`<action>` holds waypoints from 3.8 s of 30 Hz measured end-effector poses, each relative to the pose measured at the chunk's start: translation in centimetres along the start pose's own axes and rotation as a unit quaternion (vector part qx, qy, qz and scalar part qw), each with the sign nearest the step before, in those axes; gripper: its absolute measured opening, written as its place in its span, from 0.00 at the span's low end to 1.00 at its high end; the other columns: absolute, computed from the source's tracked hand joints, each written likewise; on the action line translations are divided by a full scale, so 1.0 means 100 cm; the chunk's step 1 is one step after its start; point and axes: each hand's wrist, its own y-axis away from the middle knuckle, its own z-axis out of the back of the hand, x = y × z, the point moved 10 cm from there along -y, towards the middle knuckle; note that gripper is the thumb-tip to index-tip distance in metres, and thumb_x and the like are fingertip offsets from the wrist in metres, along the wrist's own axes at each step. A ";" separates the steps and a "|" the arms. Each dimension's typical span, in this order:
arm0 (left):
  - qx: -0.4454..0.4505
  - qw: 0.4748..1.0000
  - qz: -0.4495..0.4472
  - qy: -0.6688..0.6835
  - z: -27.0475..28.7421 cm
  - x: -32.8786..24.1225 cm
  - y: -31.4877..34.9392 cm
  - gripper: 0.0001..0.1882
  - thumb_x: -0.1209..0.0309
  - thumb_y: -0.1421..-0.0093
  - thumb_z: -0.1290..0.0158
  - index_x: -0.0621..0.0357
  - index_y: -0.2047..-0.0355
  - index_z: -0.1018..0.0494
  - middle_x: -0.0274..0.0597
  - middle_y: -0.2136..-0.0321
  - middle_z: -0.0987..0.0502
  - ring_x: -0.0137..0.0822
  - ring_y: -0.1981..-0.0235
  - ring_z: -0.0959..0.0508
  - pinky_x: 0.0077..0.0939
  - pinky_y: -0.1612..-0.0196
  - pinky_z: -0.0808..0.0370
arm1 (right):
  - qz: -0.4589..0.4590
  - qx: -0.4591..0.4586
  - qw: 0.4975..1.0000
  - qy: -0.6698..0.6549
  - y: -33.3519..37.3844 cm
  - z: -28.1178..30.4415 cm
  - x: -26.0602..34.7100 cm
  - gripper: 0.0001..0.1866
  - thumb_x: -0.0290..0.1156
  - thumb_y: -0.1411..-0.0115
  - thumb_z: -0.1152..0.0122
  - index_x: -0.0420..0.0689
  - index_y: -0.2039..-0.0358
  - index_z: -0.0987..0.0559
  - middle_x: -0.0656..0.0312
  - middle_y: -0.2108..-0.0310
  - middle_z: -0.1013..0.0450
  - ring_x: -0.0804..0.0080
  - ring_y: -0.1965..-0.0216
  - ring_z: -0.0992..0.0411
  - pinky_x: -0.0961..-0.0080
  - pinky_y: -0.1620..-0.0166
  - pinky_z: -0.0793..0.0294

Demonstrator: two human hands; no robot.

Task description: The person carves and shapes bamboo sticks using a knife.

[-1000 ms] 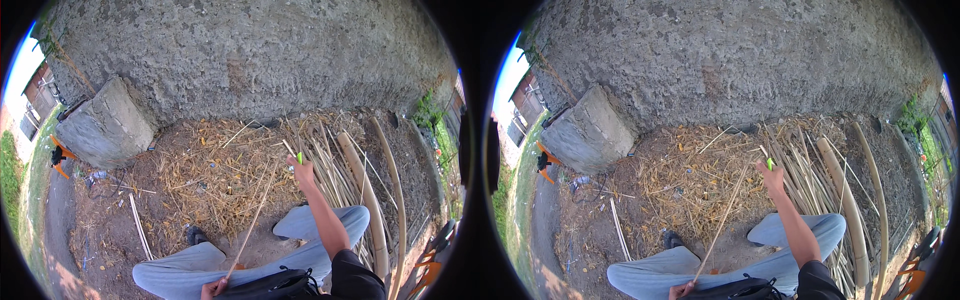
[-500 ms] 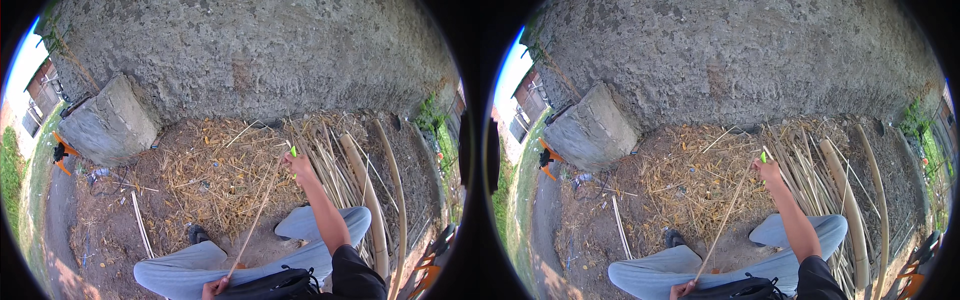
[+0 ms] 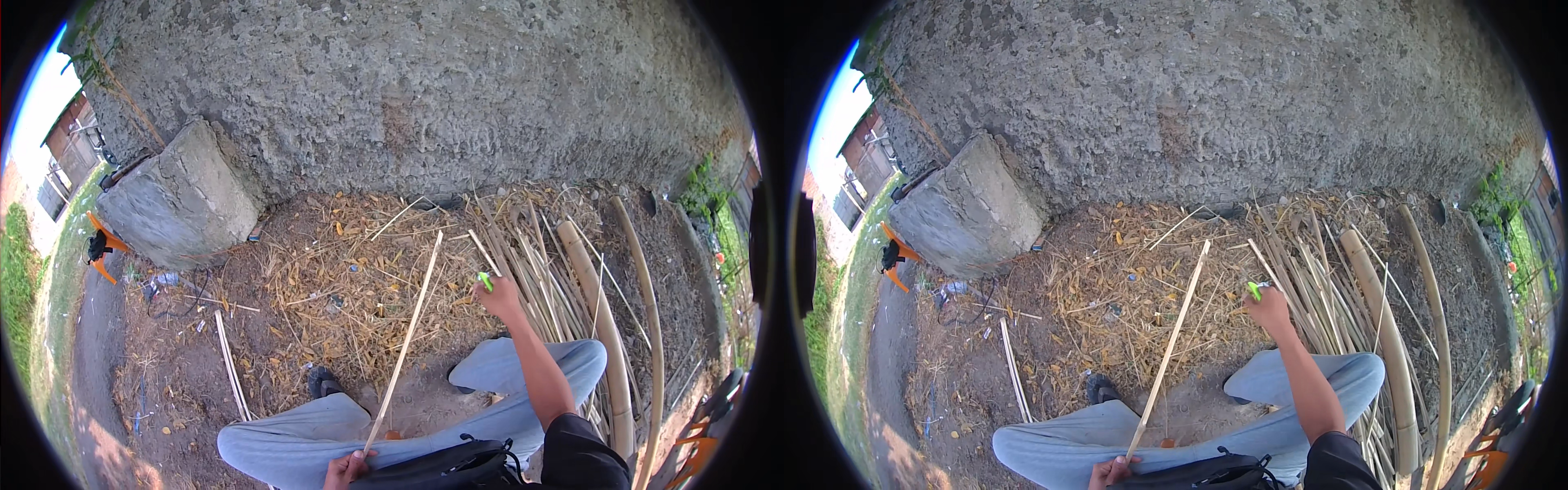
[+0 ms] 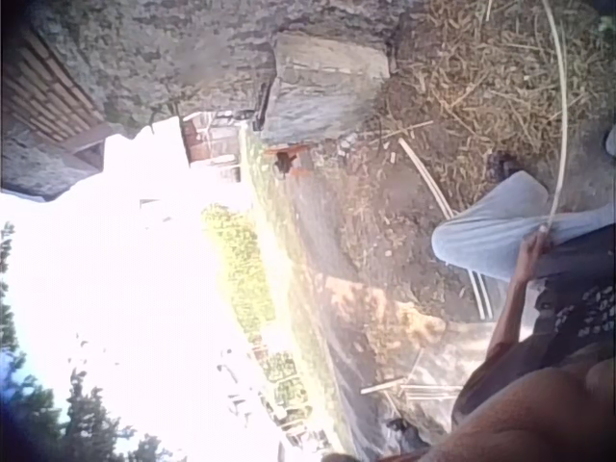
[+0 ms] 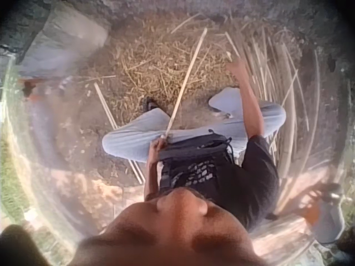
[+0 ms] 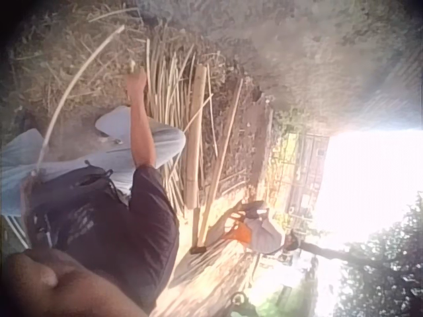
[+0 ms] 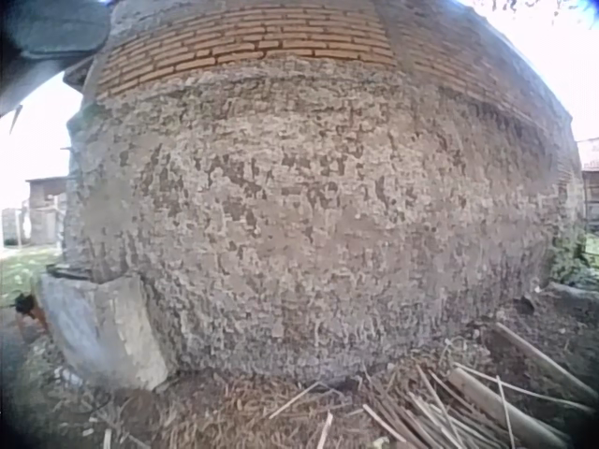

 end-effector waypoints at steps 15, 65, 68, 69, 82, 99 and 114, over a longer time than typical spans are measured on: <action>0.009 0.999 0.046 -0.004 -0.004 -0.003 0.006 0.21 0.51 0.31 0.55 0.53 0.72 0.25 0.23 0.79 0.34 0.19 0.77 0.39 0.19 0.72 0.43 | -0.035 -0.036 0.992 0.119 0.036 0.016 0.005 0.18 0.43 0.35 0.47 0.40 0.66 0.20 0.44 0.71 0.23 0.43 0.66 0.24 0.49 0.61 0.25; -0.008 0.988 0.155 -0.020 0.055 0.025 0.063 0.26 0.52 0.31 0.57 0.52 0.83 0.31 0.31 0.91 0.36 0.25 0.89 0.39 0.23 0.85 0.45 | 0.012 -0.152 0.977 -0.151 -0.034 0.089 0.024 0.23 0.49 0.33 0.48 0.42 0.66 0.16 0.66 0.88 0.36 0.79 0.83 0.39 0.70 0.77 0.39; -0.045 0.985 0.119 -0.116 0.058 0.022 0.055 0.27 0.50 0.31 0.59 0.52 0.84 0.32 0.31 0.91 0.37 0.26 0.89 0.38 0.25 0.84 0.43 | 0.028 -0.146 0.962 -0.229 -0.016 0.072 0.053 0.23 0.47 0.33 0.49 0.41 0.65 0.16 0.63 0.89 0.37 0.75 0.84 0.41 0.70 0.77 0.41; -0.080 0.984 0.129 -0.092 0.061 0.022 0.057 0.28 0.49 0.31 0.60 0.52 0.84 0.33 0.31 0.91 0.37 0.27 0.89 0.38 0.26 0.84 0.42 | 0.010 -0.113 0.955 -0.273 -0.006 0.065 0.062 0.22 0.45 0.32 0.49 0.39 0.64 0.16 0.59 0.89 0.36 0.69 0.85 0.40 0.68 0.77 0.39; -0.062 0.988 0.126 -0.064 0.053 0.048 0.053 0.21 0.58 0.29 0.59 0.50 0.79 0.33 0.27 0.88 0.40 0.21 0.88 0.42 0.20 0.85 0.48 | 0.310 -0.205 0.925 -0.082 0.062 0.102 0.178 0.13 0.34 0.40 0.37 0.36 0.63 0.18 0.53 0.77 0.22 0.60 0.82 0.26 0.68 0.78 0.29; -0.053 0.984 0.167 -0.042 0.071 0.075 0.062 0.17 0.62 0.31 0.56 0.54 0.76 0.31 0.32 0.86 0.37 0.27 0.85 0.36 0.27 0.81 0.40 | 0.372 -0.185 0.904 -0.104 0.066 0.106 0.159 0.11 0.34 0.44 0.33 0.39 0.66 0.17 0.56 0.74 0.21 0.63 0.83 0.26 0.70 0.81 0.31; -0.043 0.983 0.172 -0.049 0.056 0.045 0.066 0.25 0.48 0.33 0.54 0.51 0.81 0.34 0.28 0.90 0.41 0.22 0.89 0.41 0.20 0.85 0.46 | 0.072 -0.222 0.972 0.038 -0.009 0.024 0.019 0.19 0.50 0.40 0.40 0.47 0.66 0.16 0.54 0.78 0.23 0.52 0.76 0.24 0.57 0.70 0.26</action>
